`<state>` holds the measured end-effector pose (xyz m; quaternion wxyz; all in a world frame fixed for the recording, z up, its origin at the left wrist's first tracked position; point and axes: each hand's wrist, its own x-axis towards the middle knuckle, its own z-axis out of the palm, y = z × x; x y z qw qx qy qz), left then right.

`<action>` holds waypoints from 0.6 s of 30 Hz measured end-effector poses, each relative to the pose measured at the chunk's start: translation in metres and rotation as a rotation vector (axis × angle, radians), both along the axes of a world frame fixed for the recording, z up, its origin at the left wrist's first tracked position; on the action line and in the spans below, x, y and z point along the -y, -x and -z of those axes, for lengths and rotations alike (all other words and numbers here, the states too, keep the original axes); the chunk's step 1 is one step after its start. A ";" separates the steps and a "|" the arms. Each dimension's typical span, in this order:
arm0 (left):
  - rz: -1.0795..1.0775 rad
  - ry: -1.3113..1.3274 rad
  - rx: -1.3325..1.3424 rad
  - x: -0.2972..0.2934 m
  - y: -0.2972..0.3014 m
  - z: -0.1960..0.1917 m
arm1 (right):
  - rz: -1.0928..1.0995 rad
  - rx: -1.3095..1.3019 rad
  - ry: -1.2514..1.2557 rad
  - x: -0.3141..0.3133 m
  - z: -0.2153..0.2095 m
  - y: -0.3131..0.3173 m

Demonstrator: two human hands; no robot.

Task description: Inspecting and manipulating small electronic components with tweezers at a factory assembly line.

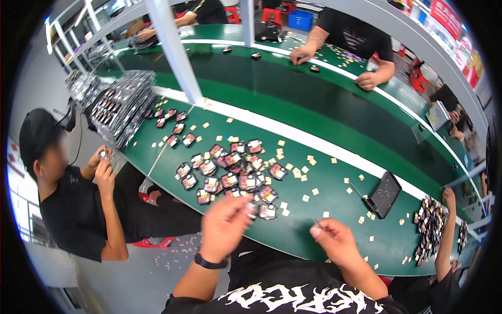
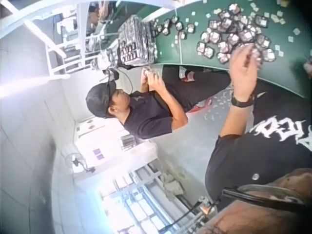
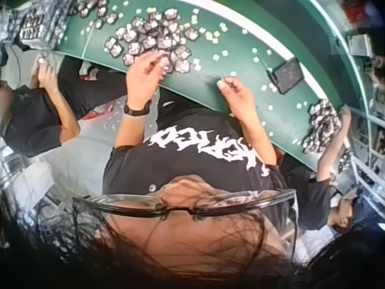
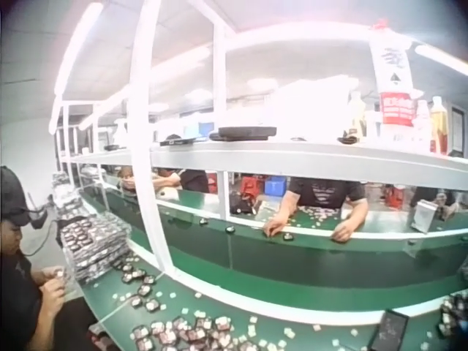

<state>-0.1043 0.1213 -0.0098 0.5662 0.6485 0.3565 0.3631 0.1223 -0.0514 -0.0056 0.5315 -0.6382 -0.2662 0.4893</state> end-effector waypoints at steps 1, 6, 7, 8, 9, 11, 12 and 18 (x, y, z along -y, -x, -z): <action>-0.139 -0.105 -0.021 -0.017 -0.001 0.002 | 0.075 0.088 -0.043 0.017 0.011 -0.015; -0.389 -0.650 -0.510 -0.091 0.043 0.039 | 0.490 0.679 0.047 0.084 0.030 -0.088; -0.387 -0.751 -0.542 -0.109 0.060 0.060 | 0.565 0.908 0.042 0.099 0.030 -0.103; -0.322 -0.778 -0.597 -0.124 0.068 0.071 | 0.660 0.938 0.084 0.118 0.028 -0.115; -0.306 -0.656 -0.616 -0.119 0.062 0.055 | 0.737 0.960 0.182 0.135 0.027 -0.126; -0.242 -0.757 -0.592 -0.137 0.052 0.070 | 0.881 0.995 0.315 0.176 0.025 -0.138; -0.253 -0.822 -0.654 -0.122 0.030 0.043 | 0.930 1.136 0.361 0.196 0.027 -0.144; -0.394 -1.079 -0.774 -0.073 -0.020 -0.014 | 0.977 1.423 0.513 0.242 0.022 -0.192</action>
